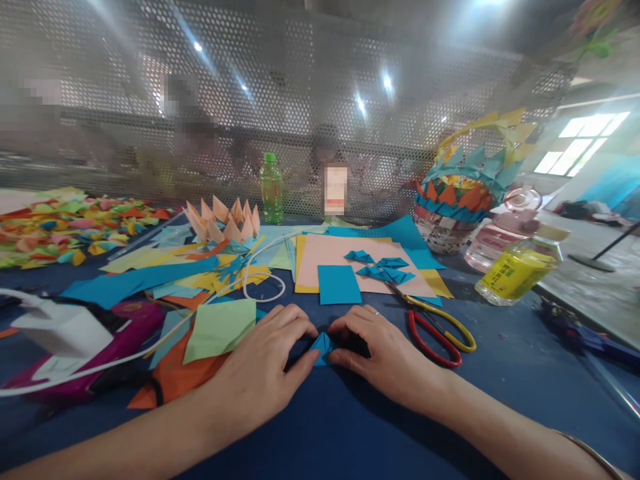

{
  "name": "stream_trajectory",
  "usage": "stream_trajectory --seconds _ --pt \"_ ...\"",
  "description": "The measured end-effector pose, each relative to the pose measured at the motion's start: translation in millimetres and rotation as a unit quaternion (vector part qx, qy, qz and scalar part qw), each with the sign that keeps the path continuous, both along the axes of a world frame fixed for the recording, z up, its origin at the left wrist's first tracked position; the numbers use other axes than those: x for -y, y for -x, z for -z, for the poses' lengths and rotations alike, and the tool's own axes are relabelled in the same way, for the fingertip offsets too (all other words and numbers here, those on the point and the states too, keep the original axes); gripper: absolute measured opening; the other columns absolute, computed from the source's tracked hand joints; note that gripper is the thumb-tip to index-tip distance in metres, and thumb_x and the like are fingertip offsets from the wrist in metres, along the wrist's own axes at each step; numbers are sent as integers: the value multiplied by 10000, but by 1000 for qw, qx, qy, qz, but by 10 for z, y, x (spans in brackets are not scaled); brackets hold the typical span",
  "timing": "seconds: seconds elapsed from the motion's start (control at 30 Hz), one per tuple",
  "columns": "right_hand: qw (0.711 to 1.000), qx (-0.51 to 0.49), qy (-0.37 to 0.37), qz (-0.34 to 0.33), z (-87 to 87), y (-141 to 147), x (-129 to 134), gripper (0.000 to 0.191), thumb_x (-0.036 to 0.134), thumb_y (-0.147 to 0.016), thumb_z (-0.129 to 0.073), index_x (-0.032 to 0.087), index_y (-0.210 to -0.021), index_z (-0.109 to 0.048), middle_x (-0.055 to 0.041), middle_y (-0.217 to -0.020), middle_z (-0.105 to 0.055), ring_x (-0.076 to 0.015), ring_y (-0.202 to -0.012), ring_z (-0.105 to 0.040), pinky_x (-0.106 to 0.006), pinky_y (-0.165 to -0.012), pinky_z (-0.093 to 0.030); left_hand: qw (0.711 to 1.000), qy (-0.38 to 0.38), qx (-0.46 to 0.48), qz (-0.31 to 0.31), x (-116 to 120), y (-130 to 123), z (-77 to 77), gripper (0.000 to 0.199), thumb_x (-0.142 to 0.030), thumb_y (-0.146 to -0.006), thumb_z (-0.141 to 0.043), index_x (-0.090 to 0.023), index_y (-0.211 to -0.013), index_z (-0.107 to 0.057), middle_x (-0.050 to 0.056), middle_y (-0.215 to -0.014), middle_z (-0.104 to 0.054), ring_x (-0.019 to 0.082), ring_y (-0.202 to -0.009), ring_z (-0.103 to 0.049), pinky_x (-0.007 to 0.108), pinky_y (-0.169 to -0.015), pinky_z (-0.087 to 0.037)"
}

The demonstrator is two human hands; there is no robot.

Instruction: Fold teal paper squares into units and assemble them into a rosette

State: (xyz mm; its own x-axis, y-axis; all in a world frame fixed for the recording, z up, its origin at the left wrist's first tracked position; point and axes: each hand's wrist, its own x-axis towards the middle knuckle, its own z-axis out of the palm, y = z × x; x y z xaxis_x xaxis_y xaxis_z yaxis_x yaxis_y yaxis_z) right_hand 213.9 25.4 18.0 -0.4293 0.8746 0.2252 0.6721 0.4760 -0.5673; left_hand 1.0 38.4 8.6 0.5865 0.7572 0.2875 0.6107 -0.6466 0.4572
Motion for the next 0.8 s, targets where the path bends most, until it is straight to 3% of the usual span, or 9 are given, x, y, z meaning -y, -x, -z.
stream_trajectory --seconds 0.23,0.4,0.53,0.8 --pt "1000 16 -16 -16 -29 2 8 157 222 -821 -756 177 -833 -606 -18 -871 -635 -189 -857 -549 -314 -751 -421 999 26 31 21 15 -8 -42 135 -167 -899 -525 -214 -1022 -554 40 -1031 -581 235 -984 -536 410 -876 -444" --pt "1000 -19 7 1 -10 13 34 192 151 -786 -769 181 -800 -580 14 -778 -614 -162 -753 -539 -281 -678 -399 996 66 65 -5 46 -8 -54 207 -171 -886 -538 -240 -1081 -542 15 -1030 -620 205 -949 -589 364 -835 -478" --pt "997 -58 -51 -11 8 3 49 195 96 -787 -746 184 -802 -572 13 -798 -625 -161 -781 -549 -287 -718 -401 994 80 71 -19 46 17 -2 352 -289 -928 -560 -291 -1270 -480 12 -1116 -652 197 -943 -632 348 -826 -504" --pt "990 -75 -116 -32 17 -3 57 148 105 -828 -695 196 -811 -580 -7 -821 -651 -181 -806 -560 -319 -749 -418 997 57 43 15 53 22 5 262 -341 -979 -504 -284 -1230 -558 21 -1166 -682 211 -1029 -649 361 -897 -514"
